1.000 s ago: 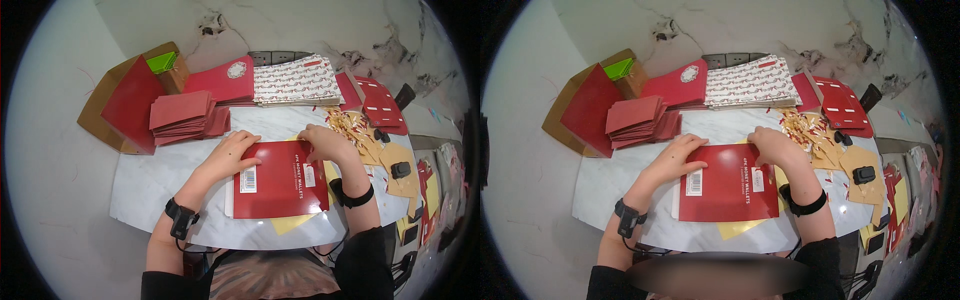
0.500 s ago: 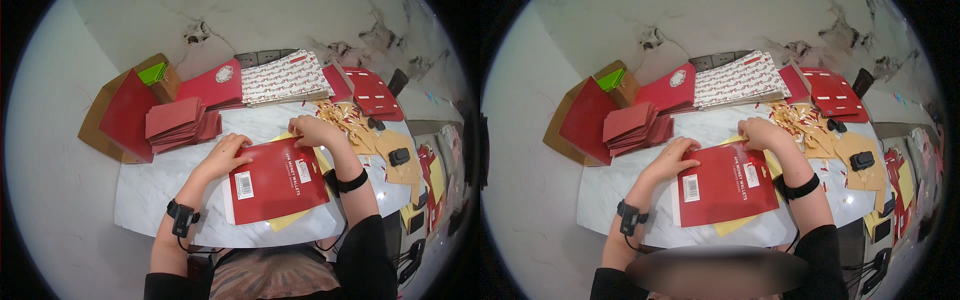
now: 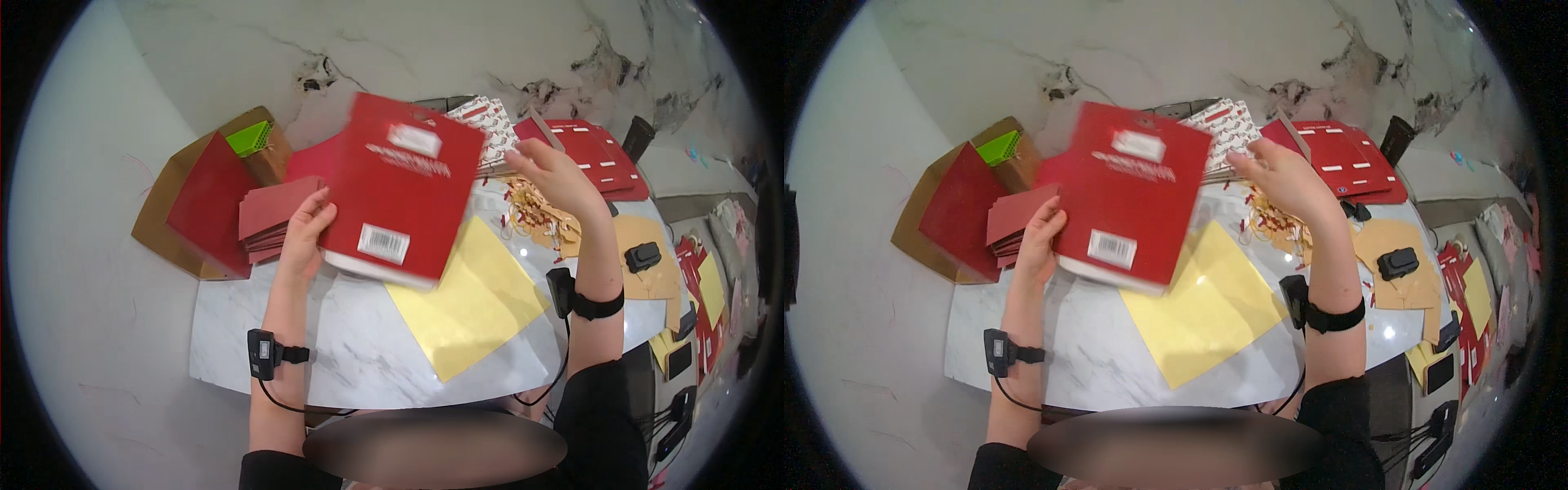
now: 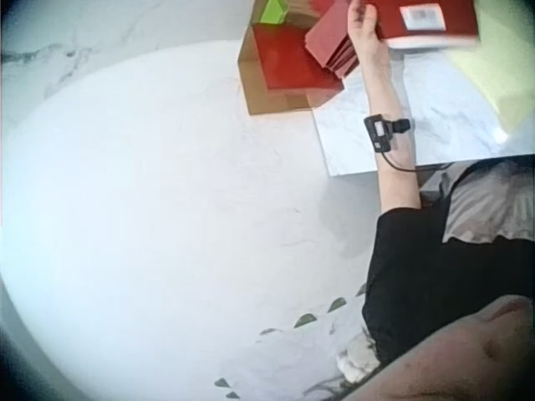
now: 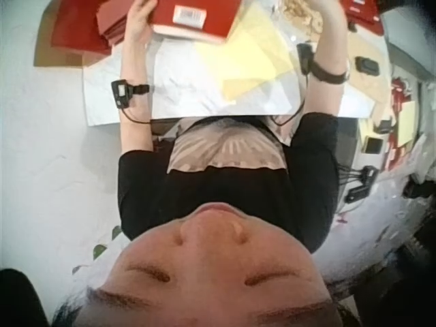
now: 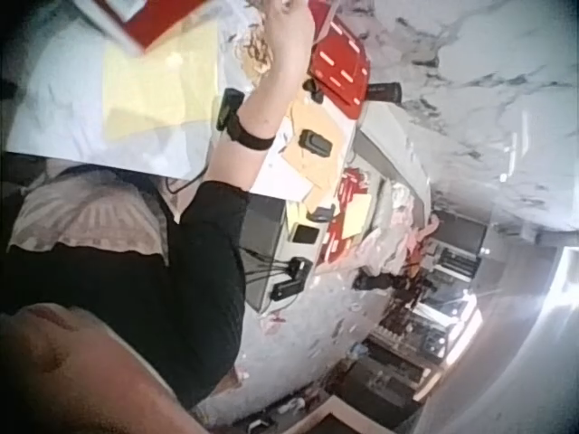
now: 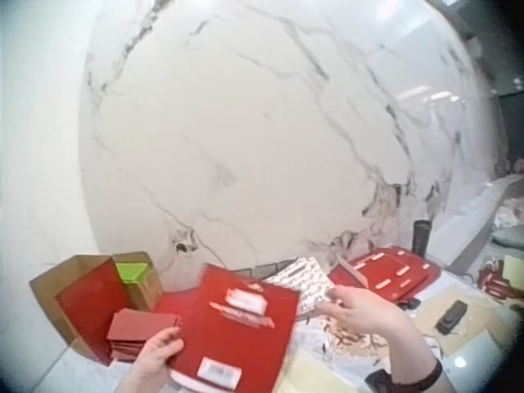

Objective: Assembling red money wallets and inserting them into a cardboard sleeve.

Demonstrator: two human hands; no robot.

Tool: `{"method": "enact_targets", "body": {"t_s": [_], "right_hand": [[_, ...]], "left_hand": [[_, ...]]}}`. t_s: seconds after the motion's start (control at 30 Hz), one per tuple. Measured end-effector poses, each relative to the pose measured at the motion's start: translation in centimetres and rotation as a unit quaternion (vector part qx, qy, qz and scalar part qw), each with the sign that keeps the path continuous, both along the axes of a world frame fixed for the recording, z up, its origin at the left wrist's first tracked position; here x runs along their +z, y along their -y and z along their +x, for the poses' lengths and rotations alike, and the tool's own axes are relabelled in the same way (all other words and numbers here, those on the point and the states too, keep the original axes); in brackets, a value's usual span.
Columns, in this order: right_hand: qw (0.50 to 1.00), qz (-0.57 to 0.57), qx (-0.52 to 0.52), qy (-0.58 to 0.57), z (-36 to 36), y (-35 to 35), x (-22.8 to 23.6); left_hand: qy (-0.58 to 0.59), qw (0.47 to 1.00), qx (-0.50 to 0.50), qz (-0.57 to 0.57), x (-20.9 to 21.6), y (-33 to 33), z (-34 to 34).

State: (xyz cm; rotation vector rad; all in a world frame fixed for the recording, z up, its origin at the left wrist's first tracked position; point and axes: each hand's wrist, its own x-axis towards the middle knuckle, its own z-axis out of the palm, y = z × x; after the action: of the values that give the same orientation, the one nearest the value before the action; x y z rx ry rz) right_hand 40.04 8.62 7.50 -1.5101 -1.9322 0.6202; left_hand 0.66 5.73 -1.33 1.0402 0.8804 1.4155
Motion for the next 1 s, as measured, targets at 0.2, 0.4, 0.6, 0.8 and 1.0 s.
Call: {"method": "enact_targets", "body": {"t_s": [0.2, 0.4, 0.6, 0.8, 1.0], "right_hand": [[0.946, -0.097, 0.118, -0.287, -4.2, 0.8, -1.5], [0.893, -0.174, 0.135, -0.393, -6.2, 1.4, -0.8], [0.885, -0.19, 0.157, -0.395, -5.9, 1.5, -0.5], [0.868, -0.234, 0.187, -0.397, -4.7, 0.7, -0.9], [0.882, -0.219, 0.146, -0.391, -4.7, 0.6, -1.2]], "left_hand": [[0.192, 0.98, -0.006, 0.044, -0.8, 0.4, 2.1], [0.062, 0.997, 0.001, 0.051, -1.0, 1.0, 3.9], [-0.001, 0.999, 0.016, 0.051, 0.3, 1.7, 3.8], [0.032, 0.997, 0.015, 0.07, -0.3, 1.3, 3.6], [0.076, 0.994, -0.02, 0.072, 0.3, 1.9, 3.5]]}}
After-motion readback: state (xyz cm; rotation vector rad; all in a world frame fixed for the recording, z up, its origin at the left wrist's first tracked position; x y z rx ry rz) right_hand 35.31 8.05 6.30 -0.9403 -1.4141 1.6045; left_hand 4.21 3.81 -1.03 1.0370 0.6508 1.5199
